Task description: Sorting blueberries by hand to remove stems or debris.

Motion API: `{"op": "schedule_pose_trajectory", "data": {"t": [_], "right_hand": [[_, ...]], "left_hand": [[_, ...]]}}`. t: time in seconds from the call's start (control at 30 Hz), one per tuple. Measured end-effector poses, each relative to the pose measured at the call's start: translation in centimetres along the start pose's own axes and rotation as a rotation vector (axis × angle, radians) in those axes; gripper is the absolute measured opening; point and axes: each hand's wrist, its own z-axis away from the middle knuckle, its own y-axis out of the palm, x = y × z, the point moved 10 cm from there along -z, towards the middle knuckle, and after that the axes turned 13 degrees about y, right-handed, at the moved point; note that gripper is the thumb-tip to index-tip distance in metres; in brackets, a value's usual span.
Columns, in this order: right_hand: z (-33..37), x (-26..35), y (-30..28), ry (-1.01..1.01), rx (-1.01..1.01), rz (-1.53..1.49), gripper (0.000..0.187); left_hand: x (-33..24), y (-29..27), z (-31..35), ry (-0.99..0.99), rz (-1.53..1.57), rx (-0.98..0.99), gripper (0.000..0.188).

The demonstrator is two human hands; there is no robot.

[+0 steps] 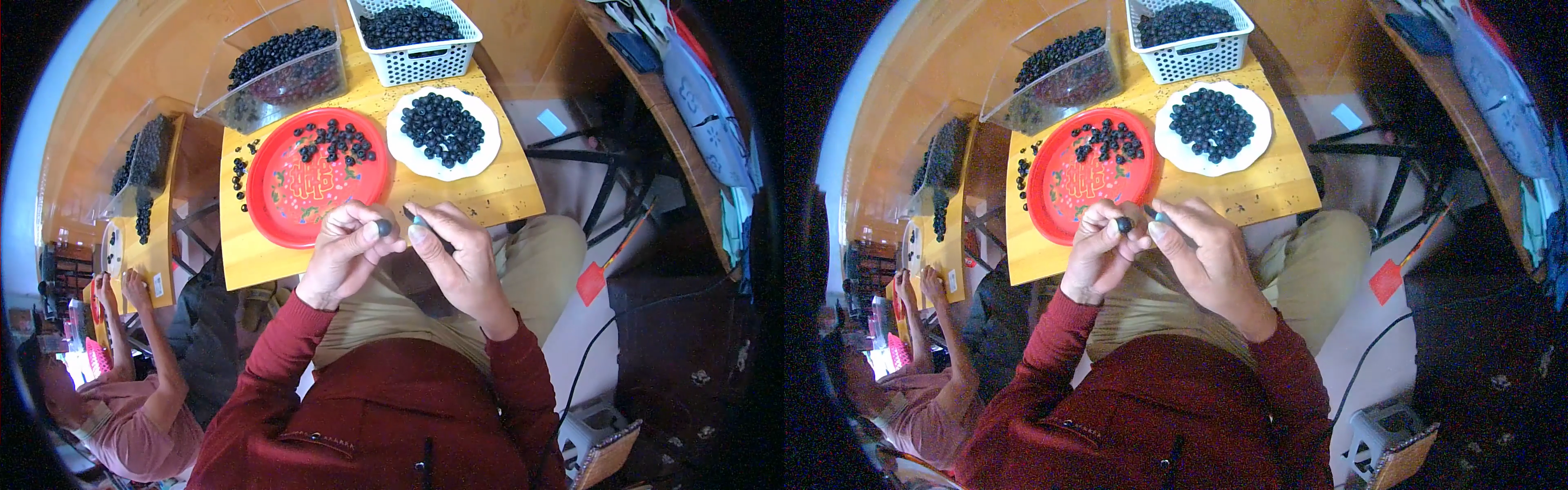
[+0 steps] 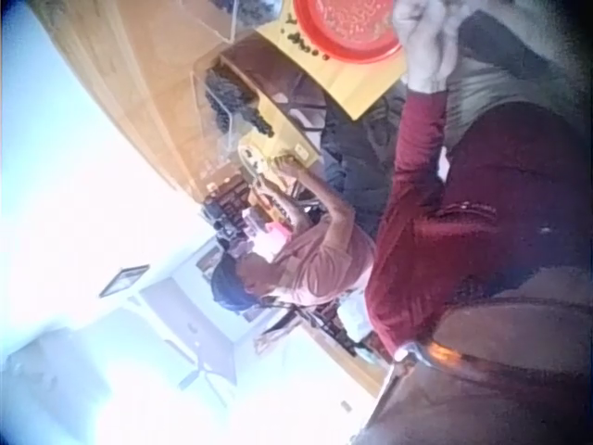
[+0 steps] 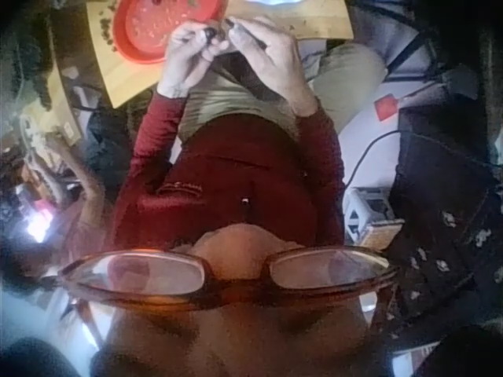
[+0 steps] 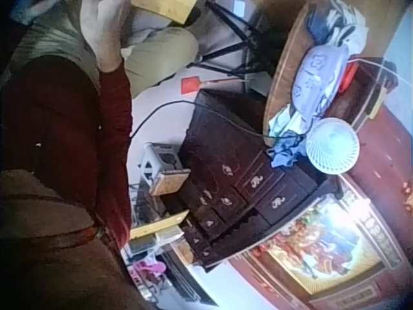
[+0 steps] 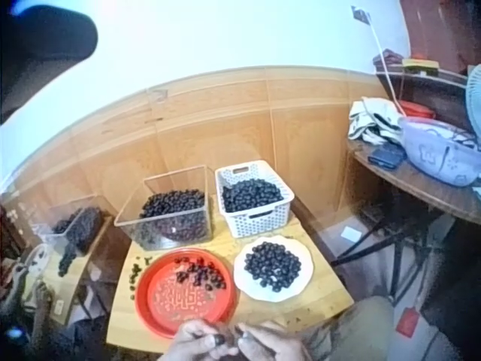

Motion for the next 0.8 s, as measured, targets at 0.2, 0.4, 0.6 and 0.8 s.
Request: {"op": "schedule_pose_trajectory", "data": {"t": [0.2,0.4,0.6,0.8], "right_hand": [[0.0,1.1,0.4,-0.009,0.012,-0.049,0.032],[0.5,-2.7,1.5,0.251,0.131,-0.300,0.020],[-1.1,-5.3,0.2,0.409,-0.040,-0.486,0.023],[-0.8,-3.0,-1.9,0.335,-0.106,-0.433,0.026]], "left_hand": [[0.2,-0.8,0.3,-0.028,-0.061,-0.036,0.008],[1.3,0.0,1.3,-0.083,-0.023,-0.060,0.008],[-6.4,-2.3,0.3,0.113,-0.332,-0.142,0.010],[-16.4,-4.2,-3.5,0.381,-0.764,-0.237,0.010]]}}
